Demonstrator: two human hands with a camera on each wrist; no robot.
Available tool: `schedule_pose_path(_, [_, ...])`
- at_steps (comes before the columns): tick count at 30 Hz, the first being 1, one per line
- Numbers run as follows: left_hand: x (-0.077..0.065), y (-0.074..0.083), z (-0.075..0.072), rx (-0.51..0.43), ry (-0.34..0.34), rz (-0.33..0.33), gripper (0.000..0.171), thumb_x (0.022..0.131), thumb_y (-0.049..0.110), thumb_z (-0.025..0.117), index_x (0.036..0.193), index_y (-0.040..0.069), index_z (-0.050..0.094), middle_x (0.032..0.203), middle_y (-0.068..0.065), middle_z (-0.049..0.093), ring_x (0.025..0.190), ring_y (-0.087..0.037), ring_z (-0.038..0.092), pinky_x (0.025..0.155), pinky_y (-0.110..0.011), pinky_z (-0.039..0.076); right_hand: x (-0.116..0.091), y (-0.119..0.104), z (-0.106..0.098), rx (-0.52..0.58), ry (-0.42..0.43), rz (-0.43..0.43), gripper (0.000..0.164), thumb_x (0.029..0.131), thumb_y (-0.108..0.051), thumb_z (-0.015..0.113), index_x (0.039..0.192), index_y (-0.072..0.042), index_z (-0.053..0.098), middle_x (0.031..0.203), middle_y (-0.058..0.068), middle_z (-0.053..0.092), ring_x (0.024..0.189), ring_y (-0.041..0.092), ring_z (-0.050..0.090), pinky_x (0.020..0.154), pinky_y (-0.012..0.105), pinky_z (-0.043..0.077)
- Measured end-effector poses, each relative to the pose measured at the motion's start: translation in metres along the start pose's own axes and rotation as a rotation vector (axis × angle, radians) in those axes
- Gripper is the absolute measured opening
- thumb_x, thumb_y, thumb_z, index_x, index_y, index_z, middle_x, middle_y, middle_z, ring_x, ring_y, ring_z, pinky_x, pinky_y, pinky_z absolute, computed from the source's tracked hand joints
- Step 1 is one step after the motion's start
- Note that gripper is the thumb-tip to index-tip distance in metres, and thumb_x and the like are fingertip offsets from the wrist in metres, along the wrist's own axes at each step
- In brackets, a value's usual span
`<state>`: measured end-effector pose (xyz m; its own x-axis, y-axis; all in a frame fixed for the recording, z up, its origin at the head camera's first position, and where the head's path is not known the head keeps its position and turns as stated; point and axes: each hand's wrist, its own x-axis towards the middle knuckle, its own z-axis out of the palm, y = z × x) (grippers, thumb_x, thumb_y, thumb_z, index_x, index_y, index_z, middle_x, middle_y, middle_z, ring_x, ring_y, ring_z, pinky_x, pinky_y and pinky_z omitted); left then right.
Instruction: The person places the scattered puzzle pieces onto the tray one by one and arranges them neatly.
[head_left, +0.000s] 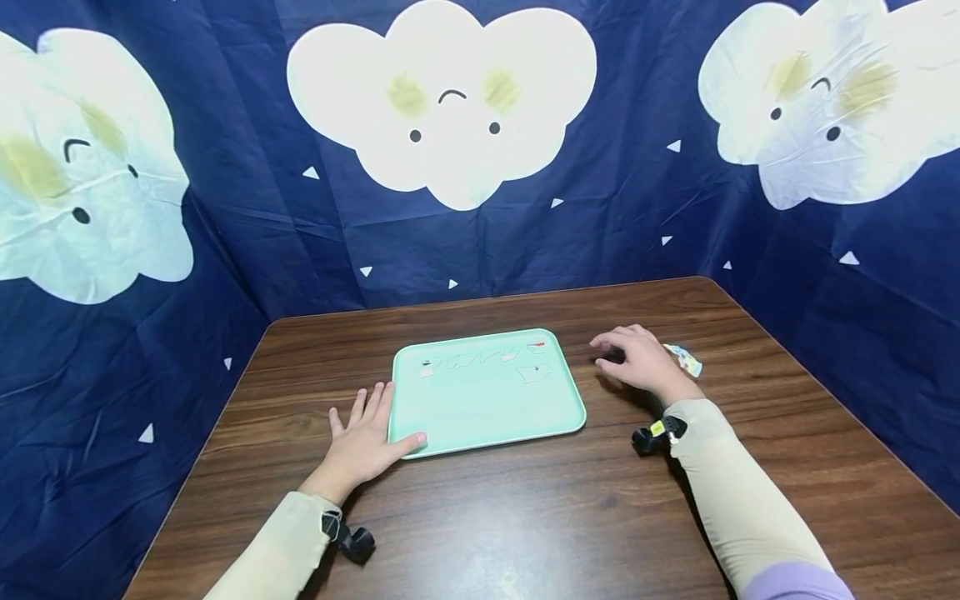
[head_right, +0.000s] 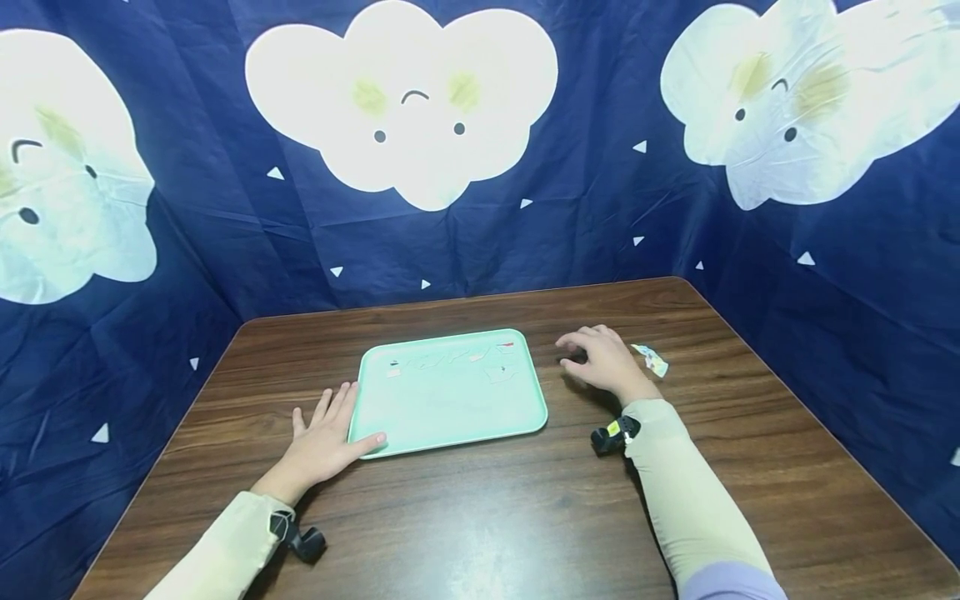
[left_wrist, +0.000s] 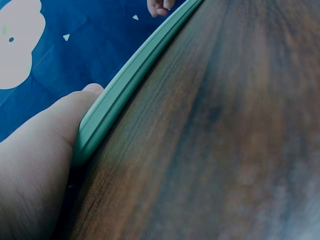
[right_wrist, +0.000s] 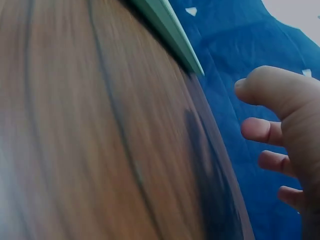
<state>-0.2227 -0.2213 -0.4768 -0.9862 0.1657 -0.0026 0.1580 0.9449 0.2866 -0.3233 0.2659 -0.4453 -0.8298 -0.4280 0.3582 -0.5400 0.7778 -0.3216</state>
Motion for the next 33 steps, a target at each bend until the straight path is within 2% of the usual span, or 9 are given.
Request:
schedule_pose_path(11, [-0.001, 0.0, 0.001, 0.007, 0.006, -0.002, 0.121, 0.082, 0.09, 0.04, 0.164, 0.008, 0.008, 0.169, -0.016, 0.007, 0.154, -0.043, 0.002, 0.107, -0.078, -0.011, -0.031, 0.036, -0.014, -0.023, 0.102, 0.061, 0.026, 0.088, -0.02, 0.076, 0.113, -0.012, 0.071, 0.098, 0.006, 0.07, 0.102, 0.034, 0.057, 0.093, 0.057, 0.04])
schedule_pose_path(25, [-0.001, 0.003, -0.002, 0.009, 0.012, -0.004, 0.12, 0.083, 0.089, 0.041, 0.163, 0.006, 0.009, 0.169, -0.018, 0.009, 0.153, -0.044, 0.003, 0.108, -0.078, -0.01, -0.072, 0.072, -0.034, -0.011, 0.145, 0.195, 0.032, 0.089, -0.023, 0.076, 0.116, -0.007, 0.07, 0.101, 0.012, 0.072, 0.103, 0.038, 0.057, 0.09, 0.056, 0.039])
schedule_pose_path(33, [-0.002, 0.002, -0.002, 0.006, 0.014, -0.001, 0.12, 0.083, 0.089, 0.041, 0.163, 0.007, 0.009, 0.169, -0.018, 0.008, 0.154, -0.044, 0.003, 0.108, -0.078, -0.01, -0.087, 0.083, -0.044, -0.038, 0.137, 0.27, 0.037, 0.092, -0.03, 0.075, 0.121, -0.007, 0.068, 0.106, 0.016, 0.069, 0.102, 0.038, 0.056, 0.087, 0.056, 0.039])
